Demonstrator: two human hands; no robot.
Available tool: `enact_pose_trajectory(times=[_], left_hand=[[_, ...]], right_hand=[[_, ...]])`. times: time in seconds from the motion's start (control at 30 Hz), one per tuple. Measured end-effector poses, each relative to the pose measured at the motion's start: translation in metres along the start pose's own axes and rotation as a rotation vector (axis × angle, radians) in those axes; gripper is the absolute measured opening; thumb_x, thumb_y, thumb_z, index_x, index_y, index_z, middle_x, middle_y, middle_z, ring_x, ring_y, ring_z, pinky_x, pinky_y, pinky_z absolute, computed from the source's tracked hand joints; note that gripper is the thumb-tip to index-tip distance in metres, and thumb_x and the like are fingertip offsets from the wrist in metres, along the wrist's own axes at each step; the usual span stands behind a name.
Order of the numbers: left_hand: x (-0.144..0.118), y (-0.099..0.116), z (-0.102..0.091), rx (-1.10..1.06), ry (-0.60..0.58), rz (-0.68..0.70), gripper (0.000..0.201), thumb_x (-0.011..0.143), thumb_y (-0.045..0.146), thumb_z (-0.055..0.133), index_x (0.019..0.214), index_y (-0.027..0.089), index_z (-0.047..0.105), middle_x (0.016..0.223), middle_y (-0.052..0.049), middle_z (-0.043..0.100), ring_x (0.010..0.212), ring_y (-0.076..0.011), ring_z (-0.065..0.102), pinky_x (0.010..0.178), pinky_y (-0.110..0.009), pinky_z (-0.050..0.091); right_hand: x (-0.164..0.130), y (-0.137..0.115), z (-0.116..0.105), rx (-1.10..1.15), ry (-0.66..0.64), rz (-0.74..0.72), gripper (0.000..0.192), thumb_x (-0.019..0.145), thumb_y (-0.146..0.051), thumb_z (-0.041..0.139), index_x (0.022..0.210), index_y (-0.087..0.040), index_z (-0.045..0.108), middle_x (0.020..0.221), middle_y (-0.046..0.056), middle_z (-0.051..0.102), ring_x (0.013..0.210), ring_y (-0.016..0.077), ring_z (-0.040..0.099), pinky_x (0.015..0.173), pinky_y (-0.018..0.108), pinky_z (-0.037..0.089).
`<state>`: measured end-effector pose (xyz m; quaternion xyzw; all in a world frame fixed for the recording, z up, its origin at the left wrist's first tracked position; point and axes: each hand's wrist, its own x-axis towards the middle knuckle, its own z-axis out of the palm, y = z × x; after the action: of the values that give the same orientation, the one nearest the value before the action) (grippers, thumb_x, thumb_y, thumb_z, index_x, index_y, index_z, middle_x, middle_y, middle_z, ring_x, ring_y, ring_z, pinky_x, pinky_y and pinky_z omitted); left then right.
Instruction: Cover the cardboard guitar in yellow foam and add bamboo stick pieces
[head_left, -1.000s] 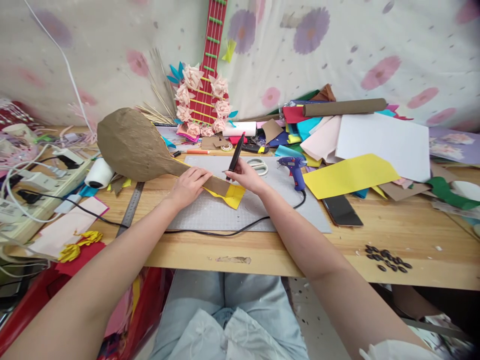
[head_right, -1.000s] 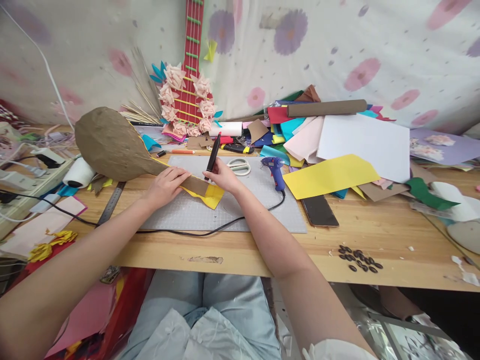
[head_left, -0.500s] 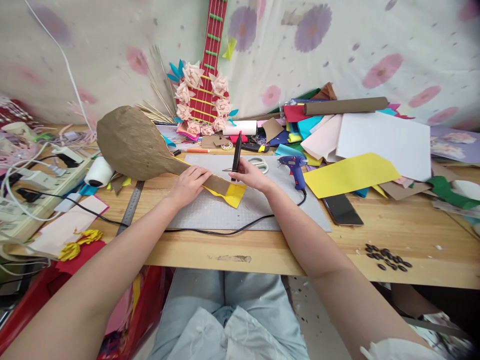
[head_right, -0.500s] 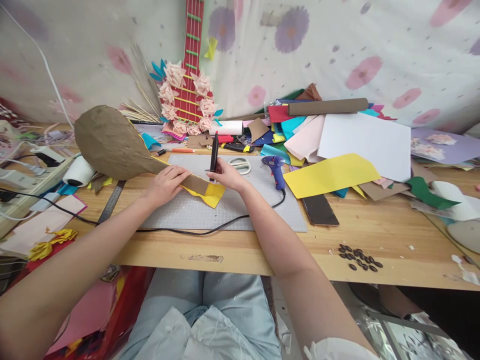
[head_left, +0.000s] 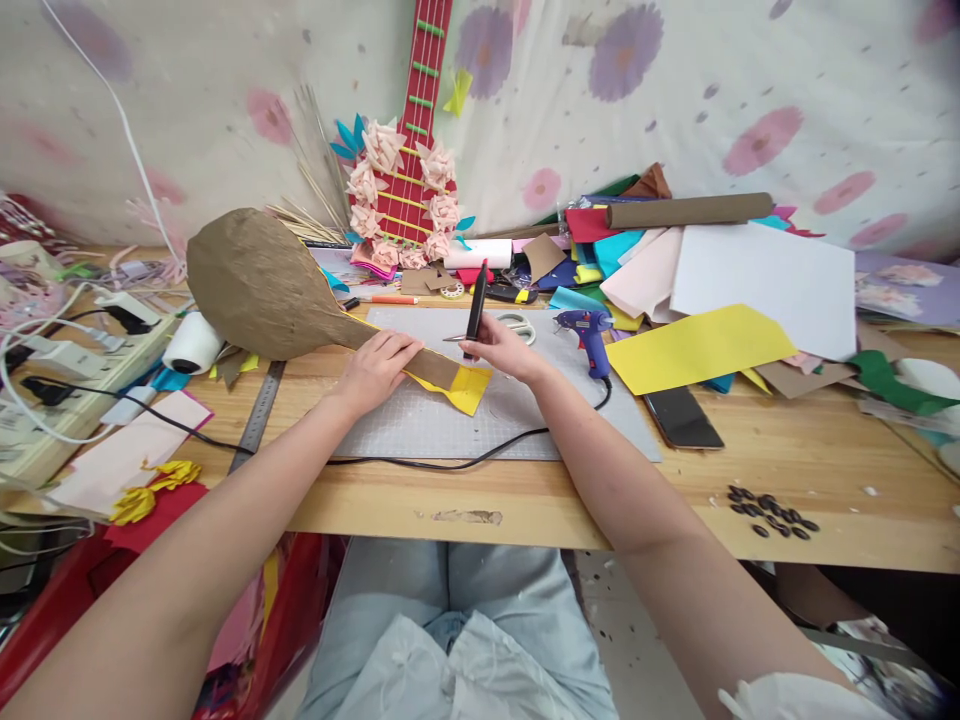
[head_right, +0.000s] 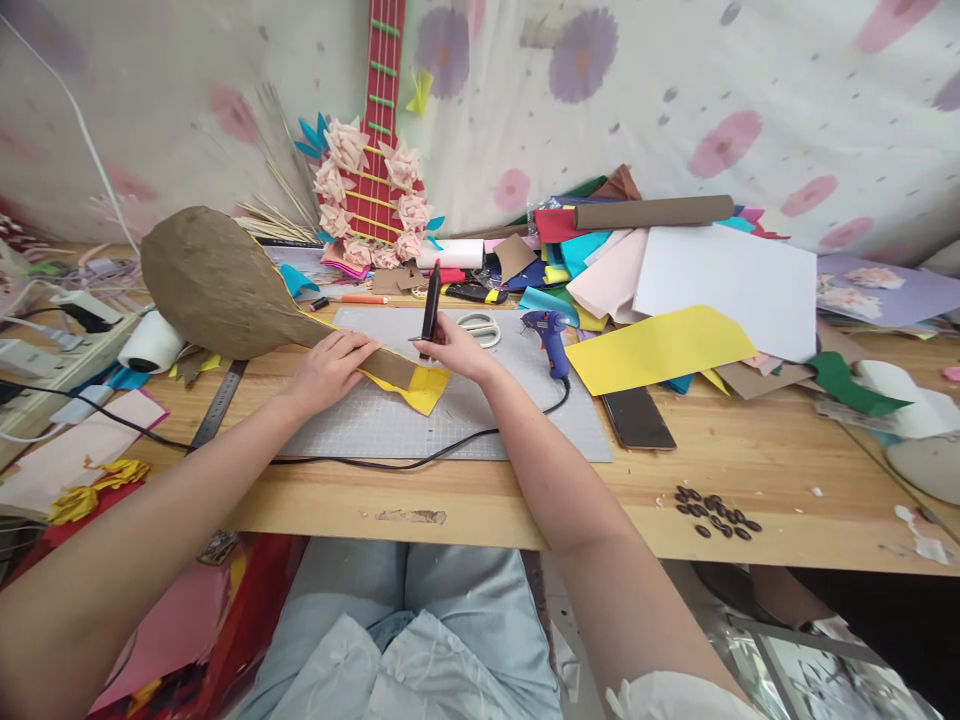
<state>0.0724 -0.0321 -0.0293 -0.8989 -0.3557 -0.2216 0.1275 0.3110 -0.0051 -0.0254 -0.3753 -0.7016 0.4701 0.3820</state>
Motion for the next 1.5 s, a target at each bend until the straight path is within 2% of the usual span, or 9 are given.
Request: enact_pose_trajectory(times=[0.13,0.37,0.63,0.87,0.93,1.1,1.2,1.4,1.5], left_hand=[[0.000,0.000,0.000,0.020,-0.013,0.004,0.046,0.077,0.013,0.050,0.123,0.019,0.051,0.114,-0.012,0.057,0.111,-0.0260,0.049,0.098,-0.047,0.039],[0.000,0.001,-0.001,0.023,0.006,0.011,0.042,0.079,0.014,0.049,0.120,0.018,0.054,0.112,-0.012,0.058,0.109,-0.0250,0.049,0.099,-0.045,0.039],[0.012,-0.006,-0.009,-0.014,-0.128,0.014,0.044,0.073,0.015,0.060,0.117,0.017,0.055,0.107,-0.011,0.059,0.103,-0.0246,0.052,0.091,-0.041,0.043],[0.038,-0.024,-0.009,-0.101,-0.438,-0.023,0.043,0.072,0.034,0.064,0.112,0.020,0.060,0.108,-0.006,0.059,0.102,-0.0215,0.054,0.085,-0.031,0.043],[0.046,-0.023,-0.007,-0.136,-0.530,-0.028,0.044,0.072,0.037,0.062,0.113,0.020,0.059,0.109,-0.006,0.059,0.101,-0.0203,0.055,0.084,-0.027,0.042],[0.056,-0.009,-0.002,-0.188,-0.666,-0.103,0.047,0.076,0.038,0.057,0.119,0.019,0.056,0.119,-0.007,0.058,0.107,-0.0216,0.054,0.087,-0.028,0.041],[0.049,-0.003,0.002,-0.249,-0.587,-0.154,0.048,0.078,0.038,0.054,0.123,0.018,0.053,0.124,-0.007,0.056,0.113,-0.0207,0.051,0.095,-0.029,0.038],[0.009,-0.003,0.009,-0.240,-0.088,-0.343,0.041,0.089,0.038,0.037,0.118,0.016,0.057,0.120,-0.008,0.059,0.111,-0.0181,0.052,0.098,-0.033,0.039],[-0.008,-0.007,0.014,-0.186,-0.006,-0.302,0.044,0.086,0.044,0.044,0.117,0.015,0.057,0.117,-0.009,0.060,0.111,-0.0201,0.053,0.102,-0.037,0.035]], right_hand=[[0.004,0.001,0.008,0.081,0.046,-0.012,0.035,0.071,-0.035,0.063,0.099,-0.024,0.045,0.090,0.002,0.058,0.084,0.0168,0.058,0.074,0.035,0.053],[-0.001,0.001,-0.005,-0.051,-0.118,0.040,0.030,0.067,-0.034,0.066,0.091,-0.021,0.052,0.081,0.000,0.058,0.076,0.0154,0.056,0.067,0.033,0.051],[-0.009,0.013,-0.046,-0.713,0.297,0.070,0.019,0.076,-0.033,0.059,0.088,-0.019,0.065,0.091,0.007,0.062,0.090,0.0238,0.054,0.083,0.041,0.041],[-0.016,0.023,-0.047,-0.861,0.471,0.024,0.037,0.074,-0.039,0.063,0.105,-0.018,0.063,0.106,0.014,0.056,0.110,0.0305,0.044,0.094,0.047,0.035],[-0.019,0.008,-0.041,-0.762,0.437,-0.020,0.034,0.077,-0.041,0.059,0.102,-0.018,0.063,0.103,0.012,0.058,0.104,0.0272,0.049,0.091,0.044,0.039],[-0.029,-0.019,-0.014,-0.625,0.091,-0.094,0.031,0.078,-0.046,0.056,0.094,-0.019,0.063,0.094,0.006,0.062,0.087,0.0183,0.056,0.079,0.033,0.044],[-0.034,-0.015,0.002,-0.796,0.022,-0.115,0.026,0.073,-0.042,0.063,0.085,-0.019,0.063,0.091,0.006,0.061,0.089,0.0194,0.054,0.079,0.032,0.041],[-0.033,-0.007,0.007,-0.882,-0.019,-0.050,0.014,0.077,-0.031,0.060,0.072,-0.018,0.060,0.087,0.004,0.060,0.085,0.0173,0.054,0.073,0.027,0.039],[-0.034,-0.013,0.005,-0.917,-0.047,-0.023,0.010,0.079,-0.028,0.058,0.075,-0.018,0.061,0.086,0.004,0.061,0.082,0.0166,0.055,0.070,0.027,0.038]])
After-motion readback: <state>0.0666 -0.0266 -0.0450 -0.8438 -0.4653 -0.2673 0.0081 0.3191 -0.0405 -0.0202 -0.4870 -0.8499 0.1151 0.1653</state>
